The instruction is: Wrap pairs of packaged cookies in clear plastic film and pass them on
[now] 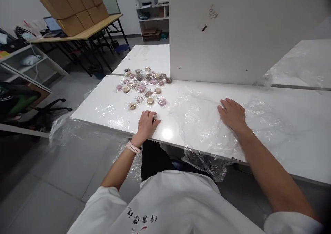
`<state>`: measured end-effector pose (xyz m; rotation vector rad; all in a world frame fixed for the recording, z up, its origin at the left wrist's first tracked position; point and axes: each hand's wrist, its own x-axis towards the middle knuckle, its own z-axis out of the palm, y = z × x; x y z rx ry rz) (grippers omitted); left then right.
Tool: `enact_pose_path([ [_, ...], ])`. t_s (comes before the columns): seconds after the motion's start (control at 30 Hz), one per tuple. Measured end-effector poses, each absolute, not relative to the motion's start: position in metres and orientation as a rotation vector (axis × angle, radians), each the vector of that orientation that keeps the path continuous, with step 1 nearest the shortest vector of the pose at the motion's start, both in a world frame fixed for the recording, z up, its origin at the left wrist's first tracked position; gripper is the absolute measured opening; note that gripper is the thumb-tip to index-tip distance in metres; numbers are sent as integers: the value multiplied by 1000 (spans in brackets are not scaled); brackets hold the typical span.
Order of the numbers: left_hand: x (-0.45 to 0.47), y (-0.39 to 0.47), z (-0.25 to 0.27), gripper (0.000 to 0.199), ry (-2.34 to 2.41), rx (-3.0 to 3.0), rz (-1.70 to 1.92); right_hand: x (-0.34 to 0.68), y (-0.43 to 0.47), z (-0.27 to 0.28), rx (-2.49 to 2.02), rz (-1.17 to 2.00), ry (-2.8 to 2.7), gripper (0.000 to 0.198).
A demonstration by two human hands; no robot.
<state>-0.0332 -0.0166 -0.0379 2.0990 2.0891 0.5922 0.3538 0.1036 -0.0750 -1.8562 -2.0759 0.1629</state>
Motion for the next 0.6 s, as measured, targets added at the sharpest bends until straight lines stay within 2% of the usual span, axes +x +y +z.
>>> enact_pose_path([
  [0.17, -18, 50, -24, 43, 2050, 2192, 650, 356, 103, -78, -1900, 178, -2031, 56],
  [0.37, 7, 92, -37, 28, 2027, 2307, 383, 400, 117, -77, -2318, 168, -1668, 67],
  [0.53, -1, 100, -29, 30, 2087, 2296, 190, 418, 117, -75, -2367, 192, -1588, 66],
  [0.6, -5, 104, -17, 33, 2119, 2265, 293, 416, 117, -76, -2368, 189, -1597, 67],
])
